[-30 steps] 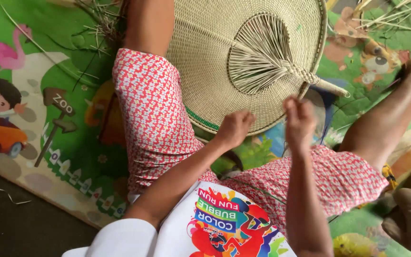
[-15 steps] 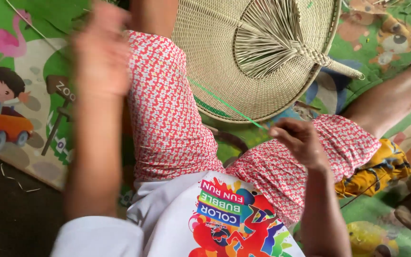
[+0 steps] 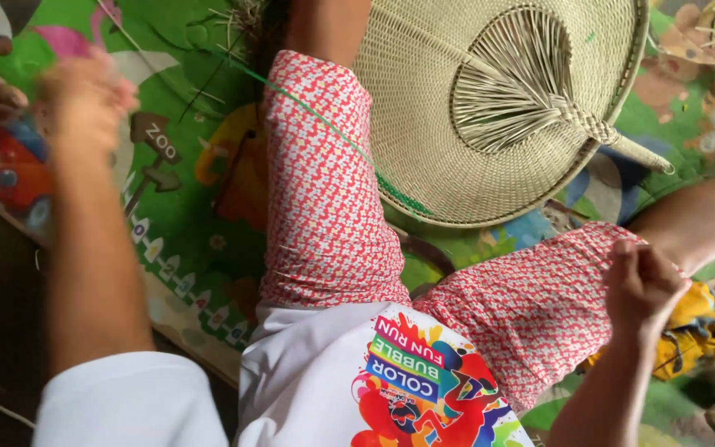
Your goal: Weaving a decorative green string border onto a large hand-woven fan using a small wooden tool.
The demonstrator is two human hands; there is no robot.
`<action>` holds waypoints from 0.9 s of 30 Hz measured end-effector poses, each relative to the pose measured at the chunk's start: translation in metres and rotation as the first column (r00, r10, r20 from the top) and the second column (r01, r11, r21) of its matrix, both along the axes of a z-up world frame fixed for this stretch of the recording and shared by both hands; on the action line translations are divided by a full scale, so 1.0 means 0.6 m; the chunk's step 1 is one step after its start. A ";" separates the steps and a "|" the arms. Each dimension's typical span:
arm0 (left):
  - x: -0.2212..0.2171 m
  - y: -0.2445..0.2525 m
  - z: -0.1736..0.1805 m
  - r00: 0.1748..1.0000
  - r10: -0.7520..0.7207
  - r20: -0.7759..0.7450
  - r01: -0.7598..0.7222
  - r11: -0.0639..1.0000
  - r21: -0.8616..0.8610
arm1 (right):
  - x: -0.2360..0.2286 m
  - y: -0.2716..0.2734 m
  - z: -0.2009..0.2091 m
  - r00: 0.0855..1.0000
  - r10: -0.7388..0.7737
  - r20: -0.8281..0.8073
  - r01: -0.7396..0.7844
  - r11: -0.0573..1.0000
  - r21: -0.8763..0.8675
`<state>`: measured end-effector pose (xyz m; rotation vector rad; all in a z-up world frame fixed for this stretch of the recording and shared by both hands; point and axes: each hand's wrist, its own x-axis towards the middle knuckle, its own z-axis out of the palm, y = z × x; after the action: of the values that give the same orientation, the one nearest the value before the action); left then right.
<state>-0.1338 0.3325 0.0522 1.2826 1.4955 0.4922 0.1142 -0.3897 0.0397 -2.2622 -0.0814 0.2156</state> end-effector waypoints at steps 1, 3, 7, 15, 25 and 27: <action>-0.030 -0.020 -0.078 1.000 0.008 0.001 -0.008 1.000 -0.001 | -0.031 0.058 0.046 1.000 0.008 0.001 -0.008 1.000 -0.001; -0.072 -0.061 -0.238 0.610 -0.614 -0.501 0.784 0.560 0.270 | -0.095 0.167 0.138 0.993 0.114 0.013 -0.113 0.950 0.291; -0.101 -0.146 -0.397 0.962 -0.202 0.182 0.223 0.970 -0.099 | -0.150 0.287 0.271 0.801 0.564 0.203 -0.401 0.254 0.880; -0.140 -0.149 -0.332 0.584 -0.555 -0.592 0.730 0.678 0.083 | -0.213 0.376 0.396 0.851 0.513 0.113 -0.413 0.520 0.748; 0.070 -0.316 0.040 0.864 -0.153 0.481 0.152 0.988 0.040 | -0.166 0.349 0.299 0.903 0.431 -0.003 -0.359 0.757 0.546; 0.101 -0.396 0.079 0.780 -0.209 0.589 0.322 0.942 -0.091 | -0.161 0.351 0.275 0.911 0.410 -0.038 -0.335 0.792 0.511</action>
<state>-0.0732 0.0952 0.0995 1.0468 0.8111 0.4803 0.0174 -0.1792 0.2046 -1.6879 -0.4611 0.5125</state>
